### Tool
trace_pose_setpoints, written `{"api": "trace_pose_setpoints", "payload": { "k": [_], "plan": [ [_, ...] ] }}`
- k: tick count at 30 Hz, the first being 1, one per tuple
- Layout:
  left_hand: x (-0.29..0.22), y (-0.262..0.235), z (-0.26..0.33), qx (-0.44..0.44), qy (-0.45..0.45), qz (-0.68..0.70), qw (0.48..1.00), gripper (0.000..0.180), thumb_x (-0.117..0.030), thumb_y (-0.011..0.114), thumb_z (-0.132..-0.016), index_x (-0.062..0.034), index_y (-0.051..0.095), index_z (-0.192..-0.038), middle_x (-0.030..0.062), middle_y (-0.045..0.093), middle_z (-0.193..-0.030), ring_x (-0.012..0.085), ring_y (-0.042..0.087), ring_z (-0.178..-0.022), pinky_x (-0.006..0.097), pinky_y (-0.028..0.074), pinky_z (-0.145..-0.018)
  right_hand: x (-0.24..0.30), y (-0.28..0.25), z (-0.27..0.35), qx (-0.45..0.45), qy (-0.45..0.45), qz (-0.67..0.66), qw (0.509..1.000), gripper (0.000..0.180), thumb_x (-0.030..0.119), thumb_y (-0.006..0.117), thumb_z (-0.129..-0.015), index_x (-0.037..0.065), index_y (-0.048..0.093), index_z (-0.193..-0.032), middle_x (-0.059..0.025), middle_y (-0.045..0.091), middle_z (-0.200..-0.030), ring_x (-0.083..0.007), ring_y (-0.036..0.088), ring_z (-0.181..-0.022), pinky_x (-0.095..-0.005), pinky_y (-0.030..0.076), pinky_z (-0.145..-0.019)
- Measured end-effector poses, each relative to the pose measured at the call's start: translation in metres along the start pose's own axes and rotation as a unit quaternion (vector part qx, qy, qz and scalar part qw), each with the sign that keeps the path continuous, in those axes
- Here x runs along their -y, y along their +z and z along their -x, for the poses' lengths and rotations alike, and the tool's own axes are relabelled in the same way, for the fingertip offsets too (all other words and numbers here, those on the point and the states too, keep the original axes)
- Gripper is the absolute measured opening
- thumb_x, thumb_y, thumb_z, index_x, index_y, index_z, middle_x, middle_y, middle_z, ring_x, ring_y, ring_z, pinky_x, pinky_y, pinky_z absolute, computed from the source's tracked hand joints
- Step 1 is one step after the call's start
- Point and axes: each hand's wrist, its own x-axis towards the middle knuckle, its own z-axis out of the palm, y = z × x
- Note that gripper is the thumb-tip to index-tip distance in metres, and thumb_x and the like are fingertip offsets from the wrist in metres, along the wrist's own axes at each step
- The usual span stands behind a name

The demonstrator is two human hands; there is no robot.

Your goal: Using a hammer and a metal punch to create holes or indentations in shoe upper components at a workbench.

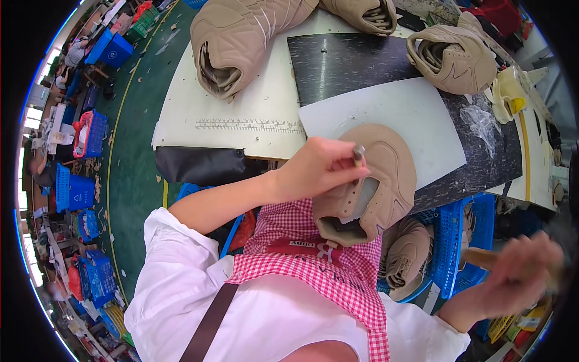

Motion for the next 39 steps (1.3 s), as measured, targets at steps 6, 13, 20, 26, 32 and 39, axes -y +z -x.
{"api": "trace_pose_setpoints", "payload": {
  "k": [6,13,20,26,32,39],
  "plan": [
    [0.001,-0.004,0.004,0.017,0.177,-0.3,0.937,0.014,-0.012,0.061,-0.084,-0.0013,0.059,-0.092,0.0062,0.063,-0.079,0.0107,0.062,-0.071,0.024,0.049,-0.059,-0.039,0.073,-0.004,0.277,-0.025,0.401,0.873,0.03,0.028,0.058,-0.086,0.005,0.058,-0.105,-0.0068,0.058,-0.079,-0.0194,0.059,-0.074,-0.0321,0.043,-0.065],
    [0.002,-0.002,-0.007,-0.066,-0.061,0.168,0.982,0.015,-0.011,0.059,-0.086,0.0031,0.059,-0.089,0.0062,0.063,-0.078,0.0114,0.062,-0.07,0.023,0.05,-0.063,-0.003,0.005,-0.007,-0.056,0.008,0.167,0.984,0.02,0.009,0.066,-0.077,0.001,0.059,-0.094,-0.0044,0.059,-0.079,-0.0126,0.053,-0.065,-0.0219,0.042,-0.06],
    [-0.002,-0.004,0.001,0.005,0.16,-0.32,0.934,0.016,-0.011,0.061,-0.083,0.0011,0.058,-0.092,0.008,0.062,-0.079,0.0135,0.063,-0.069,0.024,0.05,-0.061,-0.056,0.074,-0.011,0.16,0.121,0.282,0.938,0.027,0.011,0.065,-0.079,-0.005,0.055,-0.098,-0.0082,0.061,-0.074,-0.0138,0.058,-0.067,-0.0269,0.045,-0.061],
    [0.009,-0.013,-0.008,-0.052,-0.096,0.212,0.971,0.016,-0.011,0.052,-0.09,0.0031,0.057,-0.095,0.009,0.062,-0.084,0.0133,0.062,-0.077,0.024,0.052,-0.069,-0.098,0.102,-0.032,0.129,0.138,0.246,0.951,0.044,0.015,0.078,-0.062,-0.001,0.056,-0.096,-0.0127,0.061,-0.084,-0.0209,0.059,-0.077,-0.0309,0.046,-0.071],
    [-0.023,0.005,0.012,0.031,-0.033,0.08,0.996,0.013,-0.01,0.057,-0.087,0.0031,0.059,-0.089,0.0061,0.063,-0.079,0.0104,0.061,-0.073,0.024,0.051,-0.065,-0.104,0.121,-0.064,0.194,0.12,0.206,0.952,0.05,0.014,0.08,-0.055,0.001,0.053,-0.096,-0.0149,0.059,-0.087,-0.0302,0.058,-0.08,-0.0351,0.045,-0.072],
    [0.0,0.015,0.011,0.009,-0.073,0.154,0.985,0.012,-0.008,0.06,-0.085,0.0037,0.059,-0.088,0.0052,0.063,-0.078,0.007,0.059,-0.07,0.022,0.05,-0.064,-0.105,0.125,-0.053,0.154,0.051,0.261,0.952,0.048,0.017,0.08,-0.057,0.0,0.053,-0.093,-0.0126,0.054,-0.089,-0.0305,0.056,-0.082,-0.036,0.045,-0.068]
  ]
}}
